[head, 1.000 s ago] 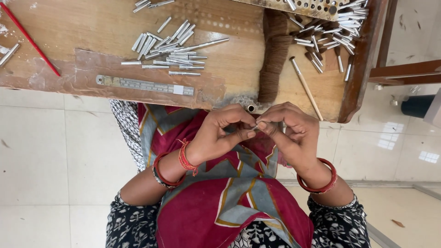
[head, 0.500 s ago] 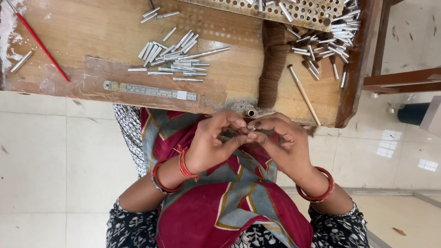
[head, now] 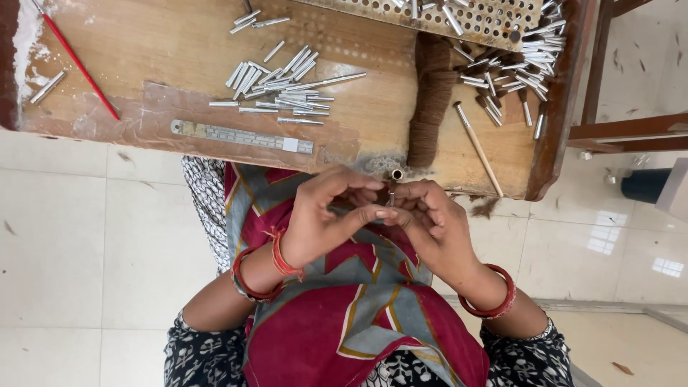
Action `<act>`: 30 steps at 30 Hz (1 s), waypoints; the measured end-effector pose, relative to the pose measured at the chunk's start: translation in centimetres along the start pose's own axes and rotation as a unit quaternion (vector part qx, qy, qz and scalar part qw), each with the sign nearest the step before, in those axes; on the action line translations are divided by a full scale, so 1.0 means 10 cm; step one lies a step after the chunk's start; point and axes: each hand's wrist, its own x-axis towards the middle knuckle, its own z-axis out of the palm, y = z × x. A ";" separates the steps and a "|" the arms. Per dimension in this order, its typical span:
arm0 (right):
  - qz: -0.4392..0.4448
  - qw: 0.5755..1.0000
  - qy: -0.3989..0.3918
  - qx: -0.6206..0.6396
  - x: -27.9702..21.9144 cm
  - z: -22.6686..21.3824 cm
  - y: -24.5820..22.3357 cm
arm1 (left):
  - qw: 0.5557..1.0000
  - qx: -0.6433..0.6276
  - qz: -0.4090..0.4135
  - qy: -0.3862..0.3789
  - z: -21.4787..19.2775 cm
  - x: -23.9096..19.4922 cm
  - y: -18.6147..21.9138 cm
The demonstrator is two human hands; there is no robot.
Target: The person sits at a workbench assembling cosmetic brushes. They pick up metal ferrules, insert bundles of hair into the ferrules by hand, press and shape the hair, and place finished brushes onto a pile on the bench, repeating the process.
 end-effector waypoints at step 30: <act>-0.047 0.998 -0.008 -0.027 0.22 -0.07 -0.07 | 0.984 -0.152 -0.069 -0.055 0.14 -0.13 -0.39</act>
